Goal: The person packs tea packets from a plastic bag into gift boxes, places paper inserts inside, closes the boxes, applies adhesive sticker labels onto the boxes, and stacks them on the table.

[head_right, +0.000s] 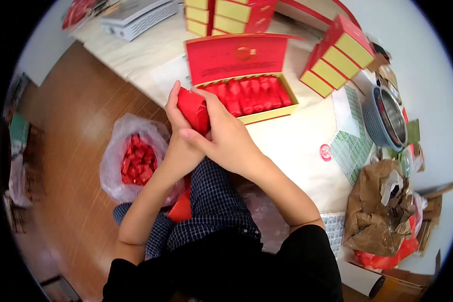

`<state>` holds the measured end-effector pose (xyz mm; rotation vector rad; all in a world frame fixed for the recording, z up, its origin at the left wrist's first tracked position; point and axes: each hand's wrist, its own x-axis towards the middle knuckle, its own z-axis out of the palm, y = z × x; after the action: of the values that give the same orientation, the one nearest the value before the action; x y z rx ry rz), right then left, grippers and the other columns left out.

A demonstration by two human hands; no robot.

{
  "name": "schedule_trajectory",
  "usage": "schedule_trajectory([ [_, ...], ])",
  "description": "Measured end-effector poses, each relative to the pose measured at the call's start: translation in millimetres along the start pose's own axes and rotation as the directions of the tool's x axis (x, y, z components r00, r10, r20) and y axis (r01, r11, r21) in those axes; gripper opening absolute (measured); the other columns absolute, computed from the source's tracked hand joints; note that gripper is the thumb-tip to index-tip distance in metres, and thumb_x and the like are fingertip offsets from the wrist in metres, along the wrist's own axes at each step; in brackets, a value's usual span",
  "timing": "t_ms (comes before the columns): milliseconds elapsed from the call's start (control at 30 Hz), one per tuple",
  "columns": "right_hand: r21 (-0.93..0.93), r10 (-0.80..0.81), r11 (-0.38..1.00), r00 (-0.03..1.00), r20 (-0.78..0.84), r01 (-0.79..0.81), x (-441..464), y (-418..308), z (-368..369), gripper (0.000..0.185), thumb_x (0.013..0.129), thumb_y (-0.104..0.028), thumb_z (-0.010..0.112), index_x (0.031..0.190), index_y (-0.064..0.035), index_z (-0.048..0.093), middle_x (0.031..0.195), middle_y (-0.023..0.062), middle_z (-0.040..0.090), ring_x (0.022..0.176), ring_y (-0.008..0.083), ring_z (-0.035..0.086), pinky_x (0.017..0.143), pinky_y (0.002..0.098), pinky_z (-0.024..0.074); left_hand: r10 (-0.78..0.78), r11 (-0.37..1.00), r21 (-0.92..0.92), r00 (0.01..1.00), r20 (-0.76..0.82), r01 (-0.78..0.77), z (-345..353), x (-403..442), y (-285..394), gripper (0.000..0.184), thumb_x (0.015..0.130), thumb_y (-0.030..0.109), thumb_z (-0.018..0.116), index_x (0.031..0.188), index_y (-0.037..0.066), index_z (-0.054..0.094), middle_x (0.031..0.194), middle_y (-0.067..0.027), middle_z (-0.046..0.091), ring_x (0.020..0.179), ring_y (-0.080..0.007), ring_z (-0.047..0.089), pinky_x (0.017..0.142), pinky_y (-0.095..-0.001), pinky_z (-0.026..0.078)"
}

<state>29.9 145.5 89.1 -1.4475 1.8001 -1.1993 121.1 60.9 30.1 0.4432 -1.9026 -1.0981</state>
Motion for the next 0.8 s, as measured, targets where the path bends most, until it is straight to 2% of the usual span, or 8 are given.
schedule_trajectory([
  [100,-0.229,-0.221,0.962,0.912,-0.347,0.146,10.1,18.3,-41.4,0.056,0.09,-0.012,0.062,0.138,-0.0012,0.034,0.119,0.0156,0.055,0.106,0.0199,0.056,0.09,0.0314,0.0455,0.198,0.98,-0.036,0.964,0.179,-0.194,40.1,30.7,-0.7,0.118,0.069,0.018,0.08,0.146,-0.002,-0.007,0.143,-0.03,0.014,0.135,-0.0436,0.021,0.111,-0.0481,0.024],
  [133,-0.341,-0.412,0.898,0.807,-0.424,0.279,22.2,35.0,-61.5,0.055,0.089,-0.014,0.06,0.135,-0.0005,0.034,0.113,0.0291,0.059,0.095,0.0412,0.064,0.079,0.0416,0.0507,0.28,0.956,0.025,0.934,0.224,-0.292,50.2,41.7,2.1,0.122,0.07,0.023,0.081,0.146,-0.002,-0.01,0.146,-0.03,0.009,0.136,-0.0437,0.019,0.112,-0.0482,0.023],
  [167,-0.184,-0.333,0.943,0.81,-0.483,0.277,26.4,45.1,-82.7,0.056,0.089,-0.013,0.061,0.136,-0.0002,0.033,0.104,0.0271,0.063,0.095,0.0427,0.063,0.079,0.0431,0.0504,0.311,0.949,-0.026,0.919,0.241,-0.314,62.6,51.6,2.4,0.116,0.074,0.027,0.078,0.147,-0.002,-0.008,0.146,-0.0295,0.012,0.135,-0.0427,0.022,0.112,-0.0479,0.023],
  [233,-0.47,-0.422,0.87,0.717,-0.555,0.149,25.2,52.1,-124.8,0.056,0.089,-0.012,0.061,0.136,0.0001,0.032,0.1,0.0265,0.064,0.094,0.0427,0.063,0.078,0.0437,0.0503,0.315,0.942,-0.002,0.882,0.35,-0.336,79.4,76.3,-2.7,0.105,0.081,0.025,0.073,0.148,0.0,-0.004,0.149,-0.0263,0.016,0.137,-0.036,0.026,0.111,-0.0458,0.025],
  [267,-0.512,-0.399,0.855,0.731,-0.554,0.079,23.0,58.8,-140.9,0.057,0.088,-0.011,0.062,0.136,0.0,0.032,0.099,0.0268,0.064,0.093,0.0432,0.063,0.077,0.0442,0.0503,0.282,0.953,0.014,0.9,0.332,-0.303,89.3,84.9,-7.0,0.076,0.088,0.022,0.064,0.147,0.003,0.02,0.142,-0.0228,0.032,0.13,-0.0348,0.036,0.109,-0.0439,0.03],
  [367,-0.559,-0.318,0.828,0.777,-0.543,-0.052,29.6,89.1,-175.8,0.056,0.086,-0.01,0.063,0.134,-0.0003,0.035,0.096,0.0278,0.064,0.09,0.0448,0.062,0.076,0.0462,0.05,0.242,0.927,0.137,0.835,0.495,-0.35,116.9,113.8,-40.4,0.044,0.091,0.015,0.056,0.132,0.004,0.044,0.129,-0.018,0.048,0.121,-0.0349,0.043,0.105,-0.043,0.034],
  [500,-0.604,-0.266,0.79,0.826,-0.496,-0.108,50.5,117.4,-186.7,0.05,0.082,-0.009,0.064,0.126,0.0011,0.042,0.098,0.0279,0.063,0.094,0.0449,0.06,0.081,0.0471,0.0492,0.263,0.901,0.148,0.785,0.561,-0.408,158.8,123.8,-70.8,0.023,0.088,0.008,0.052,0.109,0.002,0.057,0.11,-0.016,0.056,0.11,-0.0339,0.049,0.098,-0.0445,0.038],
  [800,-0.718,-0.101,0.671,0.936,-0.337,-0.186,89.2,136.1,-185.2,0.039,0.081,-0.007,0.065,0.115,0.0,0.049,0.103,0.0248,0.063,0.097,0.0416,0.06,0.082,0.0454,0.0484,0.196,0.878,0.27,0.81,0.553,-0.396,166.7,123.2,-74.4,0.009,0.079,0.006,0.054,0.083,0.003,0.061,0.105,-0.0116,0.06,0.109,-0.0308,0.049,0.093,-0.0433,0.041],
])
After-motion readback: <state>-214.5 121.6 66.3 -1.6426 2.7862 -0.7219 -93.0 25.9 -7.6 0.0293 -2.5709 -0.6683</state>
